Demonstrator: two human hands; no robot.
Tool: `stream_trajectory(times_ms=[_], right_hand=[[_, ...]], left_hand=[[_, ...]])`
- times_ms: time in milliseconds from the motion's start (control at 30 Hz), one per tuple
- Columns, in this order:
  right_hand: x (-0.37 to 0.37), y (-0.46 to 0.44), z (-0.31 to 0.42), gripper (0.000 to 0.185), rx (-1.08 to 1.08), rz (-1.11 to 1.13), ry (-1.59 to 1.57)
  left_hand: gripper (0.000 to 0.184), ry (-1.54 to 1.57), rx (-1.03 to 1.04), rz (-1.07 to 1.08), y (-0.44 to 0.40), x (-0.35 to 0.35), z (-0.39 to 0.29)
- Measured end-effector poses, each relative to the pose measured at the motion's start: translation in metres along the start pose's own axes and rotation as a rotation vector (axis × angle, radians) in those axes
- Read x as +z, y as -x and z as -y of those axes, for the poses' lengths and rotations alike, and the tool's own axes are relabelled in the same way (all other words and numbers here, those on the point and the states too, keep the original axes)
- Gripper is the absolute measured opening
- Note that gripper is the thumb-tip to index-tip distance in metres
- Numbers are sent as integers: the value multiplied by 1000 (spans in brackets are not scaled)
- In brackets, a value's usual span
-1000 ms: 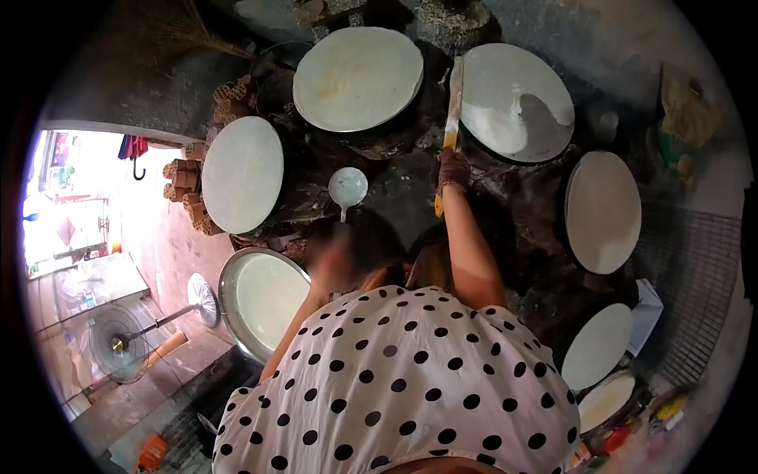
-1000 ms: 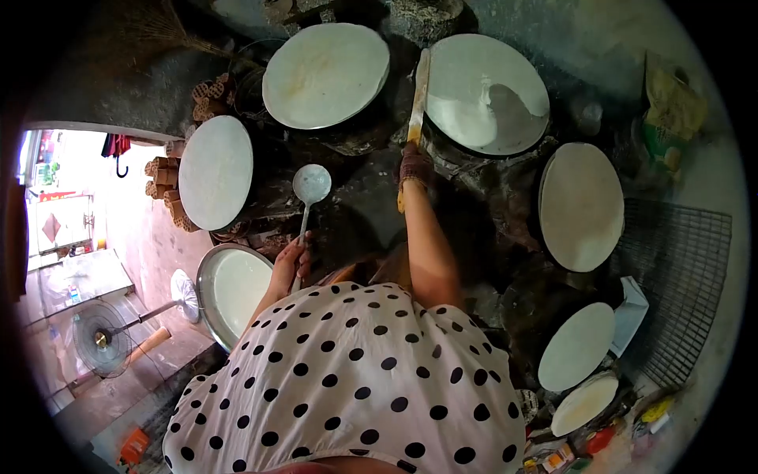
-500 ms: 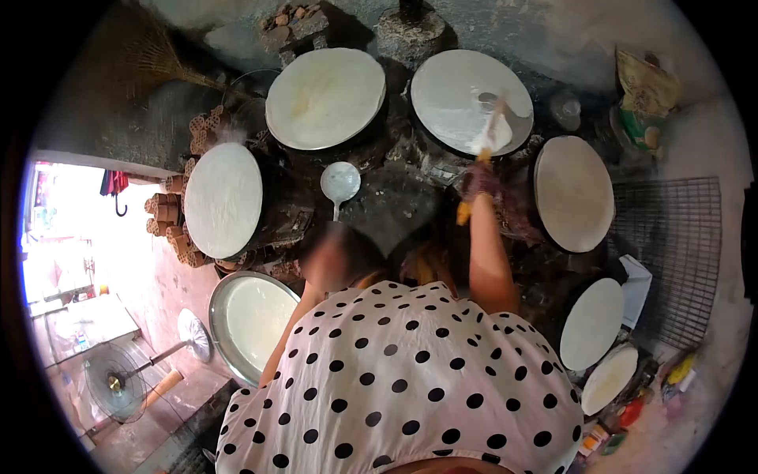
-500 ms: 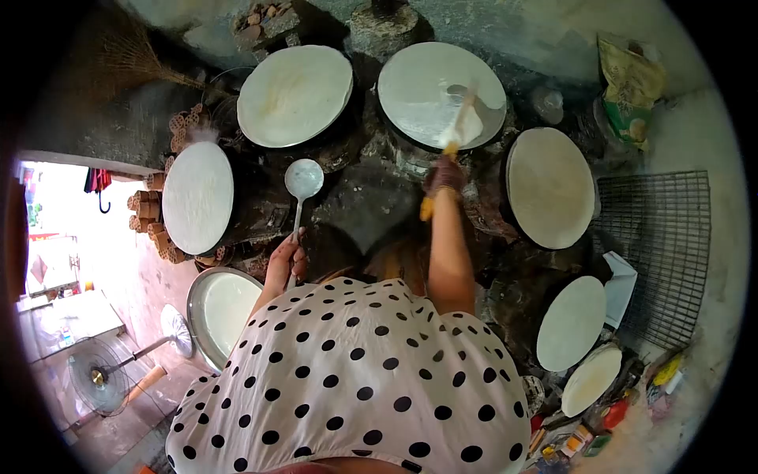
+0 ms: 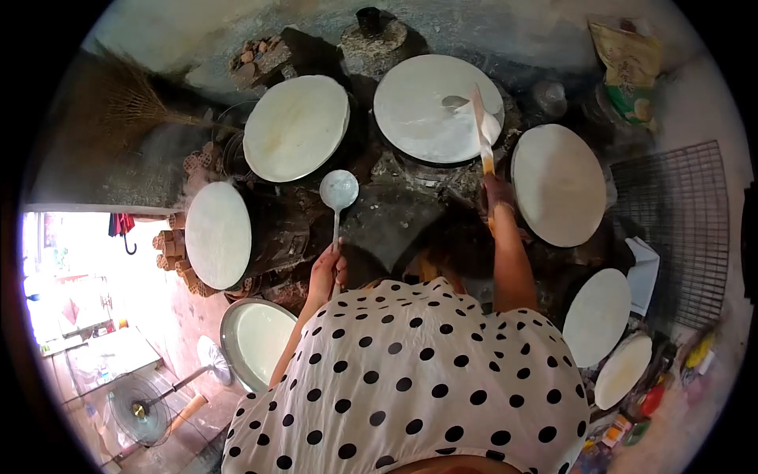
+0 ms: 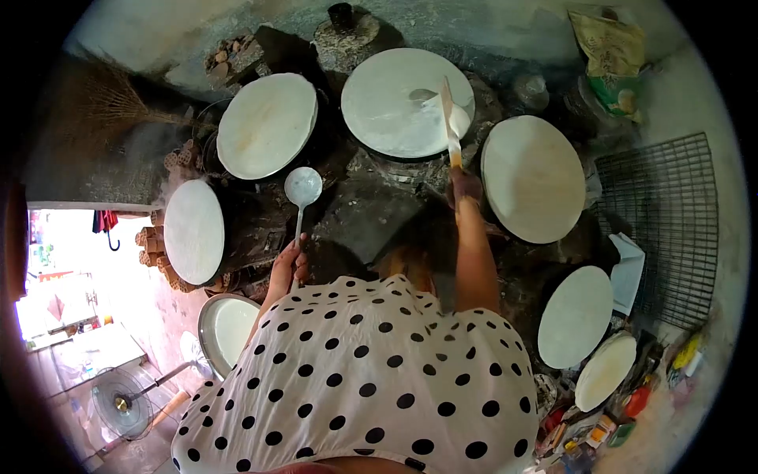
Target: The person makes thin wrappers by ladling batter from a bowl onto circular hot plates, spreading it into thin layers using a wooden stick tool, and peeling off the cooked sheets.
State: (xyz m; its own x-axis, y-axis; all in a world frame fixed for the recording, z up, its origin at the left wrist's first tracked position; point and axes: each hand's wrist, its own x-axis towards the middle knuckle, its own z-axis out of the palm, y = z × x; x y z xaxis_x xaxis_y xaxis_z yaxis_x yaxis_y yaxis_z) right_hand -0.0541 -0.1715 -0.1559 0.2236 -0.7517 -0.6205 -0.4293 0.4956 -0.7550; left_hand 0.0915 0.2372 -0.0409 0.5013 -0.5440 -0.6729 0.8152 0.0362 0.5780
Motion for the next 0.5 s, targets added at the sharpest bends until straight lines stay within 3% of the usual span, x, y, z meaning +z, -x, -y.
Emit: stream_trajectory(times_ms=[67,133,200,233,267,333,400,467,500], right_hand=[[13,32,30,30,-43,105,156],[51,-67,-63,31,-495,107,757],[28,16,-44,30,-94,358,469],[17,10,-57,30,-98,355,460],[2,-8,-70,27,-248,268,172],[-19,-6,-55,32,-128,197,-204],[-29,-23,-1,33,79,230,-33],[-5,-44,46,32,44,15,161],[5,-60,55,32,38,15,153]], left_hand=[[31,-82,10,15,-7,9,1],[32,-86,6,41,-13,19,1],[32,-88,1,65,-14,31,0],[32,-97,16,50,-10,40,-3],[32,-105,38,39,-10,48,-6],[31,-92,20,32,-12,44,-4],[32,-93,17,66,-19,50,-5],[32,-108,8,56,-28,50,-2],[32,-115,0,32,-30,50,-2]])
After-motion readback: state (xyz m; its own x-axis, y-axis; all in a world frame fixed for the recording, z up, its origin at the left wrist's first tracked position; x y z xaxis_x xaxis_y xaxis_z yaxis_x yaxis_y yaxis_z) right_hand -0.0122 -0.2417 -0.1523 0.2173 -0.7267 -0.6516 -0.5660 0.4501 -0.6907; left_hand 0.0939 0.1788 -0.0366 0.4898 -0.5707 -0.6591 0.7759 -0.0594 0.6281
